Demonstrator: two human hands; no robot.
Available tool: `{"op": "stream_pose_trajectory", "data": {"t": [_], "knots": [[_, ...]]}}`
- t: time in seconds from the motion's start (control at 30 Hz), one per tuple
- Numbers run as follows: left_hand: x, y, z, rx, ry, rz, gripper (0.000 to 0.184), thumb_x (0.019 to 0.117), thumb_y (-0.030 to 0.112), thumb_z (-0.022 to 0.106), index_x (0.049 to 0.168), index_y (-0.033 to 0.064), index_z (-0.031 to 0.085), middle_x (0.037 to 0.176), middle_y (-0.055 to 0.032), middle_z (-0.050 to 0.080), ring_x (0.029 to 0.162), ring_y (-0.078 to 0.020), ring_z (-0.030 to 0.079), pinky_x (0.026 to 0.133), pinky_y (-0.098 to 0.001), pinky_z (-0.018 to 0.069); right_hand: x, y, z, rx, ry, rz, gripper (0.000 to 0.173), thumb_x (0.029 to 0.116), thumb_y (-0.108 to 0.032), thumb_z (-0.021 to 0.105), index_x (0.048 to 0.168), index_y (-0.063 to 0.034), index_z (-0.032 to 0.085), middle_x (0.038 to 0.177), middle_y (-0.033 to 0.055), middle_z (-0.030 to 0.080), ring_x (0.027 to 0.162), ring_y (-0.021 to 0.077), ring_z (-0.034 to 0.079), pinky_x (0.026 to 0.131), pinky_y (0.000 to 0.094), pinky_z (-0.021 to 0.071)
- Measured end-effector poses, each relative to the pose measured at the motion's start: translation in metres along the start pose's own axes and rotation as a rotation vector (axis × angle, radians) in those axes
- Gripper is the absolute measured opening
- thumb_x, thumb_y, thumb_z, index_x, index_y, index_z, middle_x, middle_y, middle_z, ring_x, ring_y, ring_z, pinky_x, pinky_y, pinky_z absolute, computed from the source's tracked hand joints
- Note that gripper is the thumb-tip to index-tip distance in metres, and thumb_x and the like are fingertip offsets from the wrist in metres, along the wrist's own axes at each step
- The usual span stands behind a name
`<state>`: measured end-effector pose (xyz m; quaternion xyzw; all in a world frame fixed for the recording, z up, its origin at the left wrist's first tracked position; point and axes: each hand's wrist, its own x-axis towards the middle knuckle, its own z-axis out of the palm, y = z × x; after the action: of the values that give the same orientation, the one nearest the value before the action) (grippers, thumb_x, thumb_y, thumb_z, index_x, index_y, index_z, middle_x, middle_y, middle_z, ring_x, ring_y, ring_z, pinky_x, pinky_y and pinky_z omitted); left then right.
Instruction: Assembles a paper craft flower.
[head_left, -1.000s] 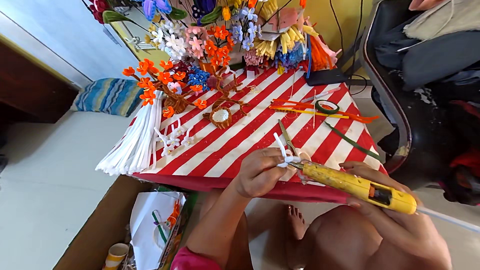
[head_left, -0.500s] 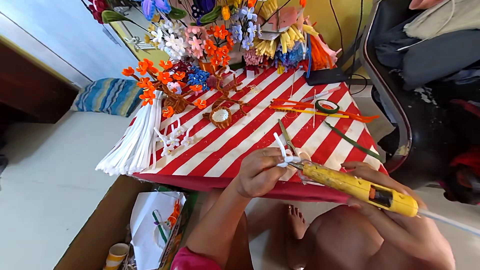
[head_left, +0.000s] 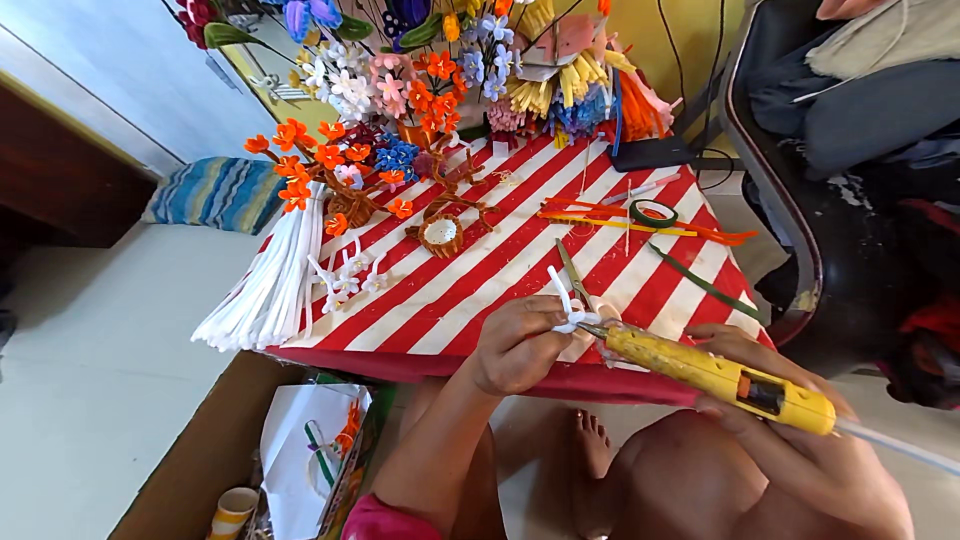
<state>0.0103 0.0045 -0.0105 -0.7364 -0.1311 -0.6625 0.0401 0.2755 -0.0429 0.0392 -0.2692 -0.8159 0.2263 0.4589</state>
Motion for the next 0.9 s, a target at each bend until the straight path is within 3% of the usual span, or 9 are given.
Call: {"op": "stream_pose_trajectory", "data": {"t": [0.27,0.43,0.6,0.67,0.73,0.77,0.83,0.9], "knots": [[-0.001,-0.001,0.0,0.003,0.002,-0.026,0.004,0.1,0.004,0.063,0.098,0.0049,0.059,0.105,-0.0084,0.063,0.106,-0.0163,0.067,0.098,-0.0325,0.0572,0.001,0.0,-0.003,0.091,0.045,-0.021,0.034,0.1029,-0.039,0.061,0.134,-0.0239,0.06,0.126,-0.0134,0.066,0.12,0.0005,0.06,0.108,0.0246,0.0476],[0.001,-0.002,0.002,-0.064,0.052,-0.213,0.006,0.0972,0.005,0.068,0.098,0.0058,0.062,0.099,-0.0051,0.065,0.1,-0.01,0.068,0.092,-0.0266,0.059,-0.002,0.005,-0.005,0.199,0.189,0.006,0.038,0.1018,-0.036,0.064,0.139,-0.0298,0.059,0.127,-0.0147,0.067,0.102,-0.0012,0.066,0.087,0.017,0.056],[-0.001,-0.009,0.006,-0.288,0.13,-0.438,0.013,0.0912,0.004,0.075,0.101,0.0094,0.069,0.095,0.0025,0.065,0.09,-0.0011,0.065,0.082,-0.0192,0.0583,0.002,0.019,-0.004,0.218,0.344,0.081,0.03,0.0998,-0.033,0.067,0.13,-0.0343,0.064,0.116,-0.0174,0.071,0.095,-0.0021,0.068,0.083,0.0169,0.0567],[-0.002,-0.01,0.006,-0.302,0.136,-0.457,0.013,0.0899,0.003,0.076,0.099,0.0092,0.069,0.094,0.0032,0.065,0.088,0.0001,0.064,0.08,-0.0175,0.0576,0.003,0.029,-0.005,0.1,0.35,0.175,0.026,0.0987,-0.031,0.068,0.124,-0.0274,0.065,0.112,-0.0182,0.07,0.094,-0.0056,0.066,0.082,0.0159,0.0564],[-0.002,-0.01,0.007,-0.3,0.13,-0.457,0.013,0.0895,0.002,0.076,0.099,0.0089,0.069,0.093,0.0026,0.065,0.088,-0.0002,0.064,0.079,-0.0174,0.0571,0.005,0.043,-0.002,-0.032,0.341,0.285,0.029,0.095,-0.024,0.067,0.116,-0.0044,0.066,0.104,-0.0068,0.07,0.088,-0.0075,0.063,0.079,0.0139,0.0546],[-0.003,-0.011,0.007,-0.297,0.127,-0.454,0.014,0.0889,0.002,0.076,0.098,0.0088,0.069,0.092,0.0023,0.065,0.088,-0.0006,0.064,0.08,-0.0178,0.0574,0.007,0.05,0.0,-0.091,0.325,0.348,0.032,0.0935,-0.023,0.067,0.113,0.0024,0.066,0.101,-0.0015,0.07,0.087,-0.008,0.063,0.078,0.0129,0.0536],[-0.003,-0.011,0.008,-0.297,0.122,-0.447,0.014,0.0884,0.0,0.076,0.098,0.0085,0.069,0.092,0.002,0.064,0.088,-0.0013,0.064,0.08,-0.0181,0.0571,0.011,0.061,0.006,-0.175,0.297,0.448,0.032,0.0926,-0.022,0.065,0.11,0.0052,0.067,0.099,0.0041,0.07,0.086,-0.007,0.062,0.078,0.0137,0.0526],[-0.003,-0.012,0.007,-0.304,0.119,-0.441,0.015,0.0887,-0.001,0.075,0.098,0.0081,0.068,0.092,0.0017,0.064,0.089,-0.0016,0.064,0.081,-0.0187,0.0576,0.014,0.069,0.01,-0.25,0.262,0.523,0.03,0.093,-0.021,0.064,0.11,0.0036,0.069,0.099,0.0089,0.071,0.087,-0.0003,0.065,0.08,0.0212,0.0541]]}}
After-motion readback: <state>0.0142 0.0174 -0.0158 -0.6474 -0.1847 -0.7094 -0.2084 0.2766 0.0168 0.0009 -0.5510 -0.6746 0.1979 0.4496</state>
